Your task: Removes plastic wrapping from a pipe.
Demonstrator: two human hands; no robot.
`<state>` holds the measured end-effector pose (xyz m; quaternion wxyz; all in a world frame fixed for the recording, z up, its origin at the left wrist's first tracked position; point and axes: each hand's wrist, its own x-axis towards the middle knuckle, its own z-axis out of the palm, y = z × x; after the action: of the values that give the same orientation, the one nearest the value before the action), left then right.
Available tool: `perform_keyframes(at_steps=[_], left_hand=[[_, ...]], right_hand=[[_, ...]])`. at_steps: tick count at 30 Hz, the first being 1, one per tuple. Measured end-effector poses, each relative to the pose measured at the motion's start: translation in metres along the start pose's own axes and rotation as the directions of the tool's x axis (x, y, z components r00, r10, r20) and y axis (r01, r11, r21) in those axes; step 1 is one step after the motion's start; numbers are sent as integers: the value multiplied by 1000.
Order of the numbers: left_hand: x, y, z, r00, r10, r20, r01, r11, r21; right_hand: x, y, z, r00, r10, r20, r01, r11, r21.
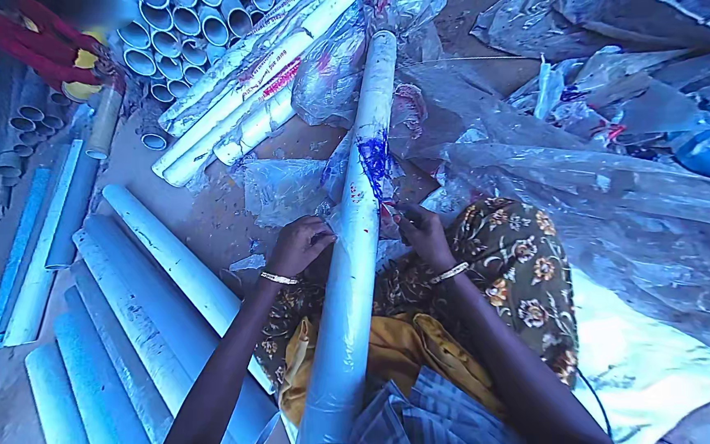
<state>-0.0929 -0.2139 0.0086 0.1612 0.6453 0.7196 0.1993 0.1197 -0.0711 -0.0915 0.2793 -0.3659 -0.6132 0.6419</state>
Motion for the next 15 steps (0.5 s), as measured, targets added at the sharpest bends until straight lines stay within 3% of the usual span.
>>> perform_keyframes(at_steps=[5, 10, 15], left_hand=[[10, 25, 21, 972, -75, 221, 33, 981, 189], [17, 22, 20, 950, 54, 308, -154, 937, 313], [29, 17, 13, 859, 287, 423, -461, 793, 399]], right_hand=[[9, 28, -9, 999, 43, -23, -44, 998, -35], [28, 36, -6, 991, 133, -13, -133, 991, -1], [31, 30, 3, 993, 104, 50, -101, 994, -49]])
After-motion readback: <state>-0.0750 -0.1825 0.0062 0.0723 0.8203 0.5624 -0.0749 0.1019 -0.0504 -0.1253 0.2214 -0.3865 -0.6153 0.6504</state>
